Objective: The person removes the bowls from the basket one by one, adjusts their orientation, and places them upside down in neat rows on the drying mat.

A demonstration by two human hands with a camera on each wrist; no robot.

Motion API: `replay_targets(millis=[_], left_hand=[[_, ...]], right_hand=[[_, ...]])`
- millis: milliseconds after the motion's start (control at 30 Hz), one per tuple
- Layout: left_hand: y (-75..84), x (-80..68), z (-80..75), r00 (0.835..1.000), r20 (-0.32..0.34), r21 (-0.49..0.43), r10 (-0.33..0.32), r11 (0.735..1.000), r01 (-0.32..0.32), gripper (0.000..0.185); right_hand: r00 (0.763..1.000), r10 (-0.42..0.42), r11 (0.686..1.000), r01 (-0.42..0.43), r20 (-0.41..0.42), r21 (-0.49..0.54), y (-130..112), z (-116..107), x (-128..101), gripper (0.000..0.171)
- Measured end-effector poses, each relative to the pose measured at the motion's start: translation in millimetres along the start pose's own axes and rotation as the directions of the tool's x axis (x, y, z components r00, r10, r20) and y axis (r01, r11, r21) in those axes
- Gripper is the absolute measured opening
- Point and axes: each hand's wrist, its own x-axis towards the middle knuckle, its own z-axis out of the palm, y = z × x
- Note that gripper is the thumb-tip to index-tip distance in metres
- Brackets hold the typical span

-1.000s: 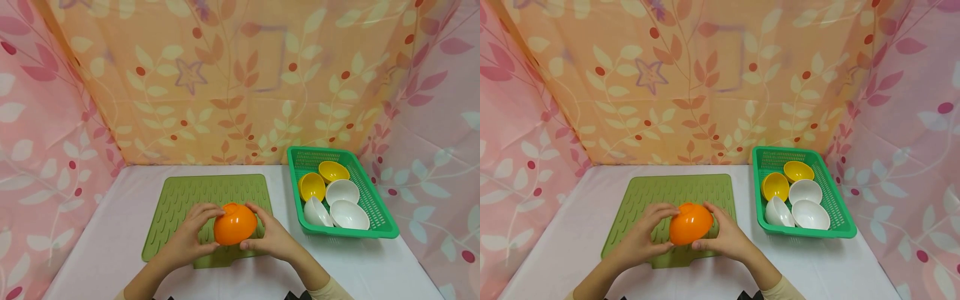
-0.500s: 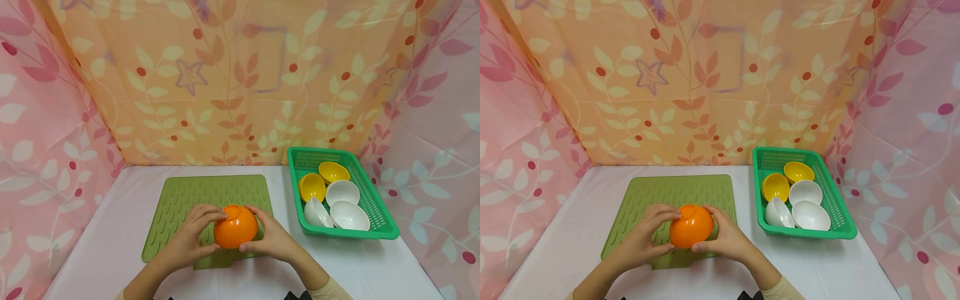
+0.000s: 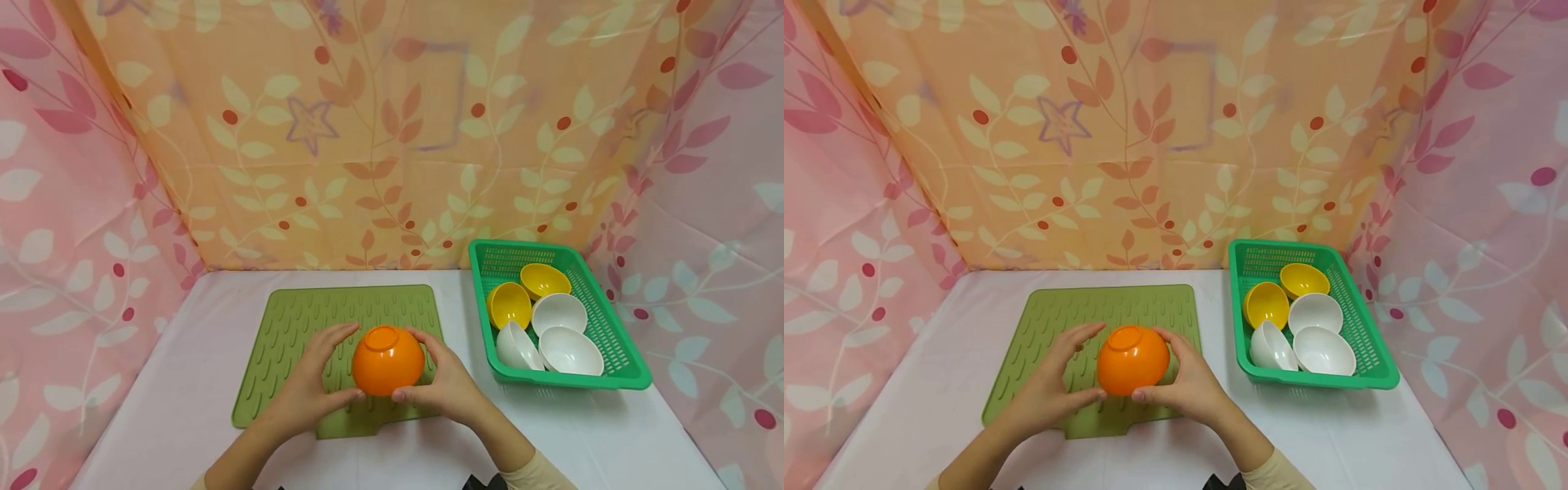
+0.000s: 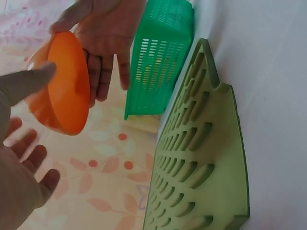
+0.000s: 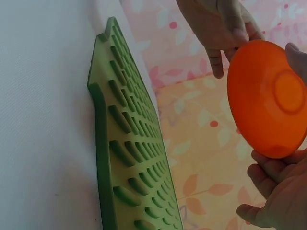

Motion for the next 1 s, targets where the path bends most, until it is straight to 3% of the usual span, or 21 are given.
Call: replay_targets(millis=[167,500,600,1000], left_hand=[[-1.5,1.3,-1.5,0.997,0.030,-0.116,-0.073,0.990,0.076,0.104],[0.6,1.6,-0.8,0.968,0.130,-0.160,-0.216,0.959,0.235,0.099],[1.6,1.4,-0.5,0.969,0.129,-0.162,-0.213,0.959,0.232,0.098],[3.1,0.1,-2.7,0.993,0.053,-0.185,-0.106,0.976,0.114,0.095]], right_hand=[[0.999,-0.038,0.998,0.038,-0.013,0.039,-0.8,-0.2,-1.3,0.098],[0.981,-0.192,0.970,0.184,0.034,0.161,0.9,0.3,-2.7,0.096],[0.972,-0.226,0.962,0.214,0.056,0.171,2.2,0.6,-3.5,0.096],[0.961,-0.267,0.957,0.257,0.066,0.135,-5.3,0.3,-5.3,0.103]])
